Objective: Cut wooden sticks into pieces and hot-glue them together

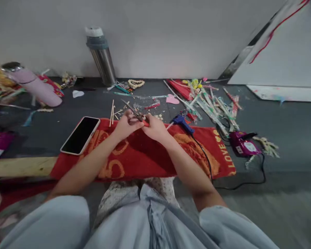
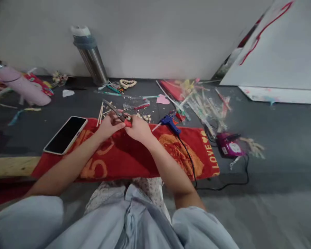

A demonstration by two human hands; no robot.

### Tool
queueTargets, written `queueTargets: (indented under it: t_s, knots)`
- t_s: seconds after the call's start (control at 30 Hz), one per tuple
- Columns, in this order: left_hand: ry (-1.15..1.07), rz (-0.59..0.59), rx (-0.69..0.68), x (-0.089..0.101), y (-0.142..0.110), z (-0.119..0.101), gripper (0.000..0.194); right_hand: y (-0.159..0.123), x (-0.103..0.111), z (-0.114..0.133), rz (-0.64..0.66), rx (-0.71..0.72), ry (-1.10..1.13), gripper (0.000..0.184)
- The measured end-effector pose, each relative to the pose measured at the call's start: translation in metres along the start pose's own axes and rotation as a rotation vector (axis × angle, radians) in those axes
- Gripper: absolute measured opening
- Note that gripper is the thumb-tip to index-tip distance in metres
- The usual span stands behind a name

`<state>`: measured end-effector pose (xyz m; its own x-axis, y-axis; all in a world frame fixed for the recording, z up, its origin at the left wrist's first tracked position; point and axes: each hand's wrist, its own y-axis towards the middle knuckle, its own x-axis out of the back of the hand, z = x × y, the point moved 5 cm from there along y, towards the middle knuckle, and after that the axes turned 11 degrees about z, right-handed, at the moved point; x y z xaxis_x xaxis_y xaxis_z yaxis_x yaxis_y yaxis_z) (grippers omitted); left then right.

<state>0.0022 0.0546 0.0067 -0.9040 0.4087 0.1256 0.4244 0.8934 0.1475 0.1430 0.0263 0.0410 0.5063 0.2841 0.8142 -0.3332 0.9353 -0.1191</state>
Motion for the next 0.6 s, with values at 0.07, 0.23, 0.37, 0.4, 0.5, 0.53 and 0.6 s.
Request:
queueTargets:
  t_s: [0.07,0.23,0.37,0.4,0.5,0.53,0.6]
  knots:
    - [0.085,-0.058,-0.029,0.014,0.000,-0.002,0.073,-0.001,0.002,-0.003,-0.022,-0.033,-0.072,0.033]
    - [0.480,-0.242,-0.066,0.039,-0.005,-0.022,0.037,0.000,0.002,-0.006,-0.063,-0.053,-0.238,0.032]
    - [0.738,-0.295,-0.075,0.042,-0.008,-0.030,0.021,0.001,-0.003,-0.007,-0.043,-0.047,-0.283,0.030]
    - [0.775,-0.310,-0.072,0.043,-0.008,-0.030,0.020,0.001,-0.004,-0.007,-0.039,-0.048,-0.287,0.030]
    - [0.806,-0.334,-0.073,0.044,-0.008,-0.027,0.016,0.000,-0.005,-0.007,-0.036,-0.052,-0.287,0.029]
    - [0.809,-0.334,-0.079,0.044,-0.008,-0.026,0.014,0.000,-0.005,-0.007,-0.036,-0.048,-0.286,0.029]
    - [0.830,-0.331,-0.098,0.043,-0.008,-0.026,0.014,0.000,-0.006,-0.006,-0.034,-0.033,-0.283,0.029]
